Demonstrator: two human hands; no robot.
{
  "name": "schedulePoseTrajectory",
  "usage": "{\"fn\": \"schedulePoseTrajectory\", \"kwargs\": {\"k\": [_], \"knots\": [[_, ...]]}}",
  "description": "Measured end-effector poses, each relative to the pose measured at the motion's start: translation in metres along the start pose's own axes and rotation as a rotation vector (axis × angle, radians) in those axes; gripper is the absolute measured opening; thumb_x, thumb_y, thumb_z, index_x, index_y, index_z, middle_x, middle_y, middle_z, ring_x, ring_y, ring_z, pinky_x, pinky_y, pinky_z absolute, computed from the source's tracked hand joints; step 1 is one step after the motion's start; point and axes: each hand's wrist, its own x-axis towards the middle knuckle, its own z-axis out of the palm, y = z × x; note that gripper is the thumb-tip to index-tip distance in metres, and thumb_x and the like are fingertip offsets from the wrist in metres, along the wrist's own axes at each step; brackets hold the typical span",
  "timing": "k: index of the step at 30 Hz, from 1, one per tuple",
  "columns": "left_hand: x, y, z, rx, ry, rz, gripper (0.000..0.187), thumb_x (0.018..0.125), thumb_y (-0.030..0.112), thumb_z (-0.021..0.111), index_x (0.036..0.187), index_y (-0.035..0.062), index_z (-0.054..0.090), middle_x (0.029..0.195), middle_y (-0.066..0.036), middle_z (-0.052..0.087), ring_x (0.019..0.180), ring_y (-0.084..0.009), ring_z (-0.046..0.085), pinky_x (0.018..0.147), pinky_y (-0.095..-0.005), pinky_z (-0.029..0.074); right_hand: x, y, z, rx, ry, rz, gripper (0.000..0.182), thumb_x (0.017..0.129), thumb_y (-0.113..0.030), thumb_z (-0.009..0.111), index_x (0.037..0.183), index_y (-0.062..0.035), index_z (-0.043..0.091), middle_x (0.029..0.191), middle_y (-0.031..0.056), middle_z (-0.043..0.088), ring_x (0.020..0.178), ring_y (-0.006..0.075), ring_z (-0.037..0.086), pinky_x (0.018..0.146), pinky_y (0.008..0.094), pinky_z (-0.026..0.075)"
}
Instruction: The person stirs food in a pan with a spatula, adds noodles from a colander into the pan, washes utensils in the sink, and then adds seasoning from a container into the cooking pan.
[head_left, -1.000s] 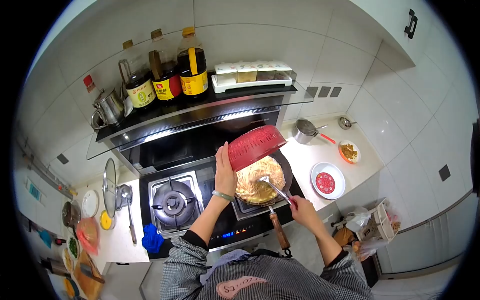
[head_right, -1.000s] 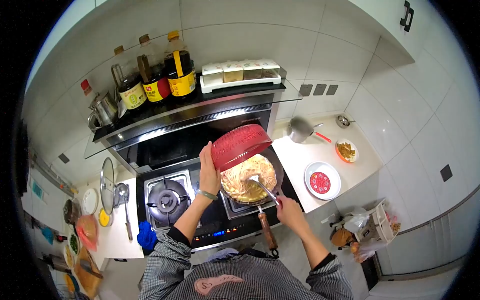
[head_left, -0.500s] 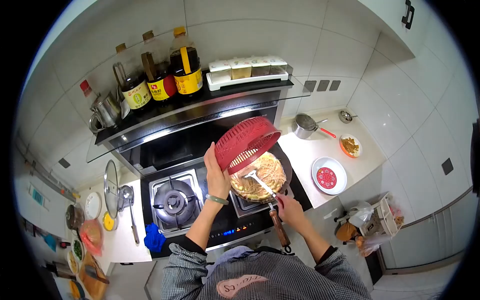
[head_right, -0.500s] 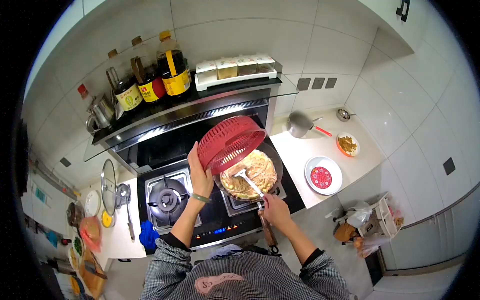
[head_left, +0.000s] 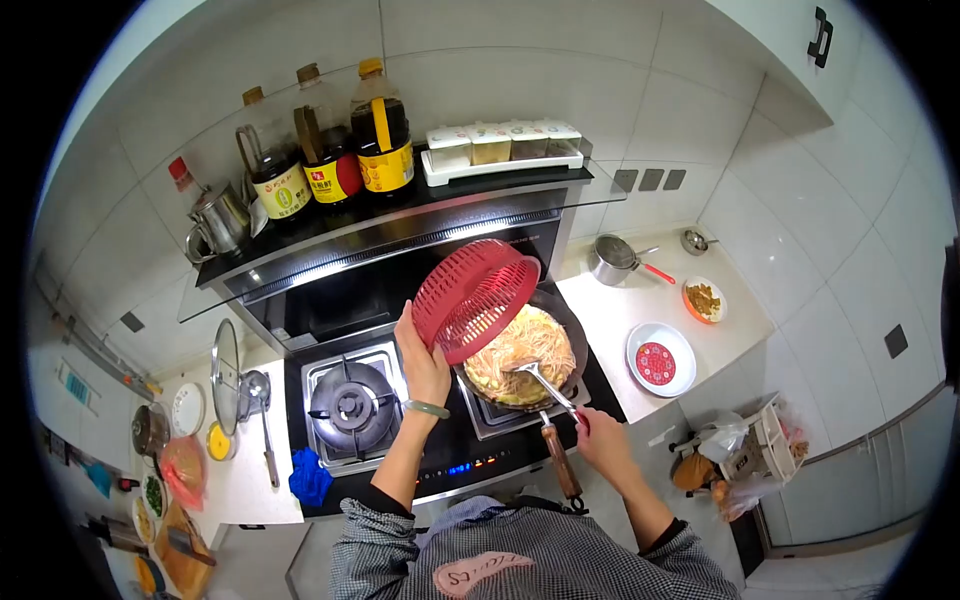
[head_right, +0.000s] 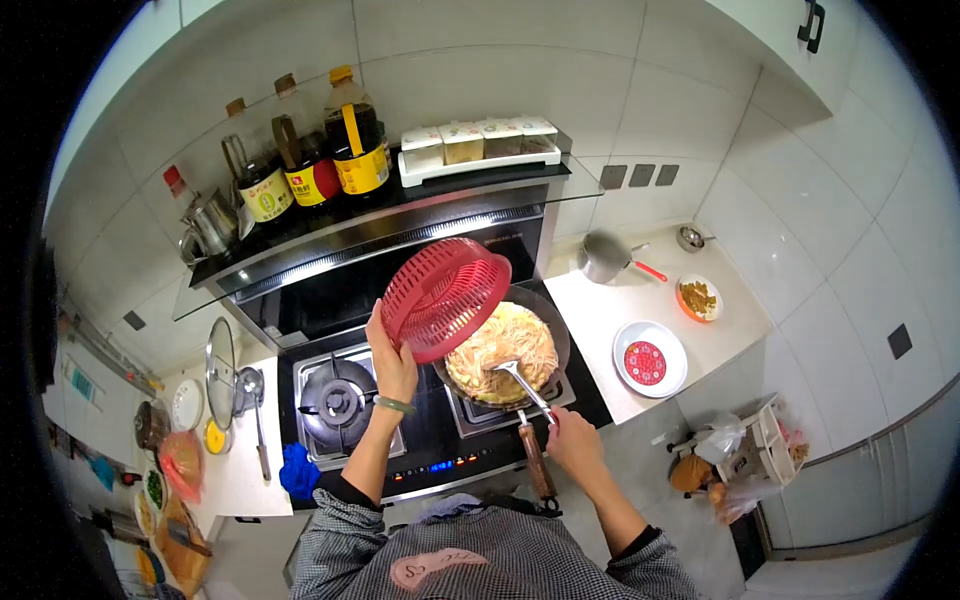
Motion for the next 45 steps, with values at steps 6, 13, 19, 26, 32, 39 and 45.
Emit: {"fn": "schedulePoseTrajectory", "kwargs": {"k": [6, 13, 19, 26, 32, 39, 45], "knots": [[-0.001, 0.001, -0.004, -0.025, 0.008, -0.051, 0.07, 0.071, -0.015, 0.043, 0.138, -0.0001, 0.029, 0.13, -0.022, 0.04, 0.122, -0.0368, 0.041, 0.105, -0.038, 0.03, -0.007, -0.011, -0.022, 0.003, 0.081, -0.026, 0.027, 0.081, -0.013, 0.058, 0.106, -0.0035, 0.062, 0.086, 0.0179, 0.063, 0.08, 0.036, 0.061, 0.071, 0.0446, 0.048], [-0.003, 0.0, -0.001, -0.05, 0.044, -0.066, 0.071, 0.07, -0.015, 0.044, 0.138, 0.0004, 0.028, 0.129, -0.022, 0.04, 0.123, -0.0367, 0.04, 0.105, -0.0384, 0.03, -0.007, -0.003, -0.012, -0.02, 0.072, -0.11, 0.029, 0.081, -0.014, 0.059, 0.109, -0.007, 0.06, 0.085, 0.0173, 0.061, 0.08, 0.0351, 0.06, 0.069, 0.0447, 0.048], [-0.003, -0.002, -0.008, 0.006, 0.041, -0.049, 0.067, 0.074, -0.012, 0.049, 0.137, -0.0014, 0.029, 0.128, -0.024, 0.039, 0.12, -0.039, 0.041, 0.103, -0.04, 0.033, -0.016, 0.003, -0.041, 0.185, 0.161, -0.156, 0.033, 0.084, -0.016, 0.06, 0.115, -0.0042, 0.061, 0.071, 0.0108, 0.062, 0.057, 0.0243, 0.058, 0.055, 0.0332, 0.047], [-0.009, -0.011, -0.006, -0.031, 0.063, -0.096, 0.066, 0.073, -0.013, 0.047, 0.136, -0.0027, 0.03, 0.131, -0.024, 0.038, 0.122, -0.0385, 0.04, 0.105, -0.0399, 0.031, -0.007, 0.058, 0.007, 1.72, -0.566, 0.642, 0.039, 0.096, -0.018, 0.044, 0.131, -0.0004, 0.042, 0.078, 0.0061, 0.053, 0.054, 0.0071, 0.043, 0.039, 0.017, 0.034], [-0.037, -0.082, 0.02, -0.174, 0.082, -0.325, 0.062, 0.076, -0.008, 0.043, 0.136, 0.0004, 0.03, 0.129, -0.021, 0.043, 0.119, -0.0351, 0.044, 0.102, -0.036, 0.034, -0.026, 0.095, -0.019, 2.172, -0.602, 0.629, 0.042, 0.096, -0.02, 0.043, 0.132, 0.0016, 0.037, 0.083, 0.0052, 0.046, 0.055, 0.0066, 0.036, 0.041, 0.0159, 0.032], [-0.046, -0.036, 0.021, -0.844, 0.031, -0.947, 0.045, 0.074, -0.003, 0.049, 0.116, 0.0091, 0.04, 0.095, -0.008, 0.057, 0.075, -0.0196, 0.063, 0.059, -0.0442, 0.06, -0.01, 0.189, -0.015, 2.352, -0.012, 0.648, 0.023, 0.095, -0.016, 0.04, 0.107, 0.0043, 0.041, 0.083, 0.0107, 0.046, 0.056, 0.0108, 0.038, 0.042, 0.0202, 0.033], [-0.067, -0.046, 0.031, -1.051, -0.078, -1.181, 0.013, 0.076, -0.003, 0.044, 0.089, 0.0021, 0.045, 0.071, -0.005, 0.05, 0.051, -0.014, 0.048, 0.065, -0.0475, 0.061, 0.015, 0.262, 0.023, 2.326, 0.318, 0.711, 0.023, 0.095, -0.014, 0.039, 0.107, 0.0055, 0.038, 0.084, 0.0131, 0.046, 0.058, 0.0134, 0.039, 0.045, 0.0226, 0.036]]}}
